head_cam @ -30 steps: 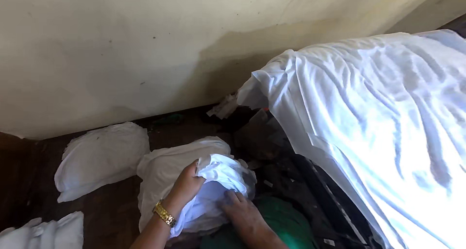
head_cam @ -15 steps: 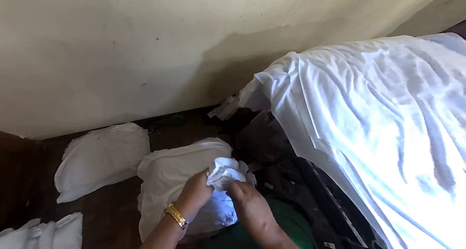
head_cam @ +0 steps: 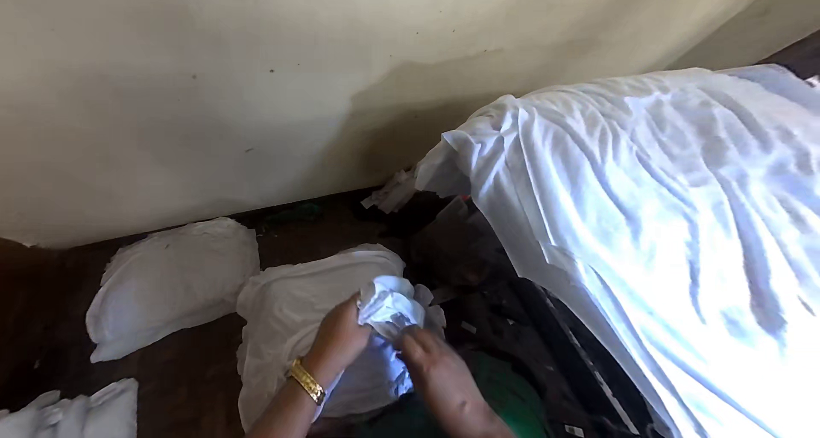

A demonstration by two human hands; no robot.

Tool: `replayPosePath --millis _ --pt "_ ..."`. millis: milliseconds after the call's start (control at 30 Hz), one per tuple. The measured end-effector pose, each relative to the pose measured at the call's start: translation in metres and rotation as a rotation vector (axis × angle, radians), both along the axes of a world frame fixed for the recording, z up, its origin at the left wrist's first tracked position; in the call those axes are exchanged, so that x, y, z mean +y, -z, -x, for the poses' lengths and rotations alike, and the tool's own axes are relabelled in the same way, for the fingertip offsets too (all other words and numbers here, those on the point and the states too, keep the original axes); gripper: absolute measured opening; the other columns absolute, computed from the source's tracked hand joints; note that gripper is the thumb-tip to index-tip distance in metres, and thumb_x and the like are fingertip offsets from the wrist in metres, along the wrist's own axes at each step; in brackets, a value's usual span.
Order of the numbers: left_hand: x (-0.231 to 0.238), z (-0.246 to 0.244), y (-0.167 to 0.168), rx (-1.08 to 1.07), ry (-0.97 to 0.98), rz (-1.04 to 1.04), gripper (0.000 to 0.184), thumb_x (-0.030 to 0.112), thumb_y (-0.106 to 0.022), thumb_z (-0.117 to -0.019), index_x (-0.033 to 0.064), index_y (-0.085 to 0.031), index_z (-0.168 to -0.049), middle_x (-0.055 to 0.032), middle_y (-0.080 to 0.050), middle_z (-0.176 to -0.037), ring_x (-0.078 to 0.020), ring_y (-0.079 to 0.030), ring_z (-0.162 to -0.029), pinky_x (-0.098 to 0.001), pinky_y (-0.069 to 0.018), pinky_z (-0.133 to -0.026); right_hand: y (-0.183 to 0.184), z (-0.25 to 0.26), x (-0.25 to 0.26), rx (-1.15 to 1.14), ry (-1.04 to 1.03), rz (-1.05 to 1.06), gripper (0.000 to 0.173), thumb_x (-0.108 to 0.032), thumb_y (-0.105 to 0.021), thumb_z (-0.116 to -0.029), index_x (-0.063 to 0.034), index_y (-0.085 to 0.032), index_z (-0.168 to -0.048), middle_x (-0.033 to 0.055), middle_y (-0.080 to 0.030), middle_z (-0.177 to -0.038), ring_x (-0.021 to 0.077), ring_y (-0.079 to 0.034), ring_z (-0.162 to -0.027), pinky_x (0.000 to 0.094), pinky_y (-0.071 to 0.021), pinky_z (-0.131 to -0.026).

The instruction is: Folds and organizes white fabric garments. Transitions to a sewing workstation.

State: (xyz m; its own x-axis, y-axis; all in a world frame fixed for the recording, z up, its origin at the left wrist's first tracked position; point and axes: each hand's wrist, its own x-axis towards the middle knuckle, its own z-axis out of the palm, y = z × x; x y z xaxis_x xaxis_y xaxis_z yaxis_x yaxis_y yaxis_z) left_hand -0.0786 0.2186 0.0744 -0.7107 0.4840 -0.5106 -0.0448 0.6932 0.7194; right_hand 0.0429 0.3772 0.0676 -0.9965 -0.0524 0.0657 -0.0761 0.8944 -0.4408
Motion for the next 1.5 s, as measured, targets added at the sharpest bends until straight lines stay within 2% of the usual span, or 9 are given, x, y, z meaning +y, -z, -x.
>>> replayPosePath --millis 133,333,400,667,833,1000,1233,1400,1500 --pt "-0.013 0.005 0.005 -0.041 -0.050 -0.113 0.050 0.022 -0.066 -0.0951 0.0044 -0.056 -0.141 -0.0128 -0.067 -0.130 -0.0192 -0.063 -0.124 -0.0422 -0.0476 -0.110 0.006 -0.007 -0.008 -0.656 -0.244 -0.172 0.037 0.006 -0.057 -0.0947 -0.0107 -0.072 -0.123 0.0226 -0.058 -0.141 0.0464 -0.050 -0.135 0.0629 -0.0505 -0.097" --pt "-0.006 -0.026 0.014 -0.014 0.265 -0.021 0.079 0.041 -0.078 -0.0869 0.0028 -0.047 -0.148 -0.0176 -0.059 -0.141 -0.0289 -0.057 -0.131 -0.0499 -0.0443 -0.112 -0.011 0.013 0.006 -0.036 0.122 0.008 0.012 -0.004 -0.068 -0.0904 -0.0052 -0.074 -0.101 0.0160 -0.074 -0.100 0.0372 -0.073 -0.097 0.0532 -0.0612 -0.080" --pt "-0.002 -0.020 0.008 0.016 0.162 0.004 0.060 0.027 -0.070 -0.0933 0.0053 -0.052 -0.146 -0.0160 -0.064 -0.136 -0.0290 -0.061 -0.128 -0.0520 -0.0467 -0.110 -0.007 0.011 0.003 0.052 0.113 0.031 0.012 -0.005 -0.071 -0.0876 -0.0054 -0.074 -0.100 0.0154 -0.073 -0.099 0.0360 -0.073 -0.094 0.0518 -0.0619 -0.077" --pt "-0.016 0.008 0.014 0.006 -0.103 -0.215 0.060 0.029 -0.072 -0.0920 0.0048 -0.053 -0.143 -0.0077 -0.067 -0.132 -0.0120 -0.062 -0.124 -0.0364 -0.0478 -0.111 0.016 0.007 -0.007 -0.758 -0.100 -0.195 0.057 0.004 -0.055 -0.0963 -0.0253 -0.059 -0.145 0.0213 -0.051 -0.150 0.0474 -0.046 -0.139 0.0635 -0.0503 -0.098" --pt "-0.006 -0.007 0.020 -0.029 0.028 -0.109 0.071 0.036 -0.072 -0.0916 0.0064 -0.045 -0.151 -0.0113 -0.064 -0.137 -0.0201 -0.060 -0.129 -0.0447 -0.0457 -0.113 -0.004 0.027 0.000 -0.898 -0.005 -0.183 0.038 -0.016 -0.064 -0.1003 -0.0008 -0.062 -0.135 0.0273 -0.056 -0.141 0.0464 -0.053 -0.132 0.0629 -0.0499 -0.100" --pt "0.002 -0.023 0.021 -0.007 0.199 0.034 0.071 0.020 -0.070 -0.0922 0.0003 -0.040 -0.154 -0.0196 -0.055 -0.147 -0.0316 -0.054 -0.136 -0.0502 -0.0409 -0.115 -0.030 0.040 0.024 -0.504 0.015 0.099 0.024 -0.018 -0.061 -0.1008 0.0035 -0.070 -0.108 0.0218 -0.069 -0.109 0.0365 -0.068 -0.105 0.0520 -0.0545 -0.095" --pt "-0.001 -0.007 0.021 -0.053 -0.123 -0.127 0.067 0.026 -0.069 -0.0937 0.0033 -0.044 -0.152 -0.0144 -0.063 -0.137 -0.0211 -0.060 -0.129 -0.0435 -0.0449 -0.113 0.010 0.017 0.004 -0.790 -0.116 -0.153 0.048 0.003 -0.059 -0.0953 -0.0158 -0.064 -0.139 0.0195 -0.049 -0.153 0.0454 -0.040 -0.144 0.0646 -0.0433 -0.107" --pt "0.007 -0.038 0.024 0.132 0.225 0.087 0.087 0.049 -0.078 -0.0852 -0.0038 -0.047 -0.147 -0.0214 -0.057 -0.142 -0.0334 -0.057 -0.131 -0.0493 -0.0436 -0.112 -0.005 0.013 0.012 -0.408 0.118 -0.079 0.029 0.001 -0.059 -0.0951 -0.0020 -0.071 -0.121 0.0215 -0.070 -0.119 0.0408 -0.067 -0.115 0.0569 -0.0564 -0.092" --pt "0.013 -0.028 0.022 0.088 0.049 0.068 0.061 0.027 -0.069 -0.0938 0.0032 -0.051 -0.148 -0.0169 -0.064 -0.137 -0.0302 -0.061 -0.128 -0.0506 -0.0462 -0.110 -0.002 0.002 0.011 -0.060 0.110 -0.070 0.018 -0.002 -0.070 -0.0874 -0.0028 -0.074 -0.105 0.0192 -0.073 -0.106 0.0399 -0.072 -0.099 0.0540 -0.0616 -0.077"
